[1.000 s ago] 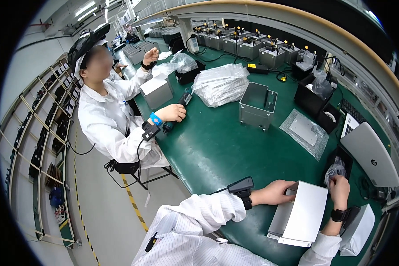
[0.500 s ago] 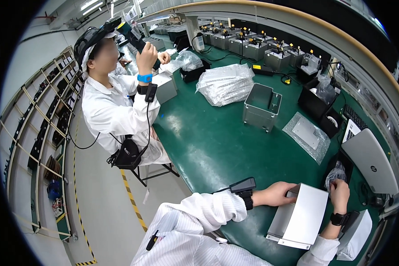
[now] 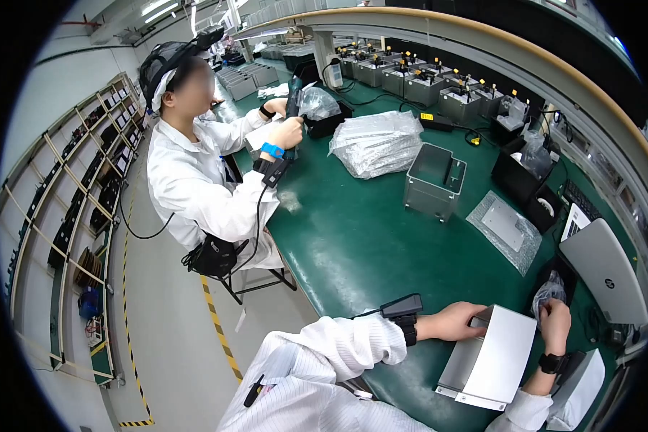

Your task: The person unwraps a metal housing from paper, balls up the paper, and places it into a cardboard box. They then peel a strip of tape from a plastic bag, apply it to the interior of the housing, and unwrap a second housing.

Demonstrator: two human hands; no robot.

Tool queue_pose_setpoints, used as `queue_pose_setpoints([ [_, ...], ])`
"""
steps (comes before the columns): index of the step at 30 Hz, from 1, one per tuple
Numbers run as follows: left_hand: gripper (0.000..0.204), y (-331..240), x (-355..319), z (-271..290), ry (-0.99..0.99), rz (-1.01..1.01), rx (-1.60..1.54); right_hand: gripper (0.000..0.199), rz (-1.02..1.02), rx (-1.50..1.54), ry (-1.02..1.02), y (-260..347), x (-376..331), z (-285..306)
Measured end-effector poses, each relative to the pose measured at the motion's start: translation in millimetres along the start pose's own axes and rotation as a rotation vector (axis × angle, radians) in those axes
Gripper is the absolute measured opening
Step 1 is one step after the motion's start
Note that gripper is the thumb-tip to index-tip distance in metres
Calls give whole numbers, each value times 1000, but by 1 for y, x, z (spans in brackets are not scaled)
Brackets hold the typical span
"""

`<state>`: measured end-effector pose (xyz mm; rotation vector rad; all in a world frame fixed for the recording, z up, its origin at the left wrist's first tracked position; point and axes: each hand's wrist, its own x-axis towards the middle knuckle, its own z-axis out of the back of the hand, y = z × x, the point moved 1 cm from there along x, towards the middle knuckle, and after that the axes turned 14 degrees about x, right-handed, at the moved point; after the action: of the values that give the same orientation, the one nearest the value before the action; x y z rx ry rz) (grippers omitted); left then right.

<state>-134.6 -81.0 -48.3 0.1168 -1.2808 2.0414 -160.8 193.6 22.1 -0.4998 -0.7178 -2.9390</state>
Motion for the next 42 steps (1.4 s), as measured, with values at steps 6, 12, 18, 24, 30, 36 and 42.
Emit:
queue_pose_setpoints([
  [6, 41, -14, 4, 9, 86, 100, -28, 11, -34, 20, -4, 6, 0, 6],
  [12, 41, -16, 5, 10, 109, 119, -61, 14, -36, 80, -33, 2, 1, 8],
  [18, 38, -10, 2, 8, 55, 70, -13, 8, -26, 199, 45, 12, 4, 16],
  [24, 34, -18, 5, 12, 93, 81, -22, 6, -53, 327, -49, 12, 6, 22],
  [30, 22, -13, 3, 7, 101, 86, -38, 8, -156, 433, -55, 3, 10, 24],
  [36, 17, -17, 4, 7, 90, 72, -76, 2, -130, 602, -134, 4, 12, 31],
  [42, 17, -20, 5, 4, 116, 25, -49, 9, -107, 641, -228, -8, 12, 41],
])
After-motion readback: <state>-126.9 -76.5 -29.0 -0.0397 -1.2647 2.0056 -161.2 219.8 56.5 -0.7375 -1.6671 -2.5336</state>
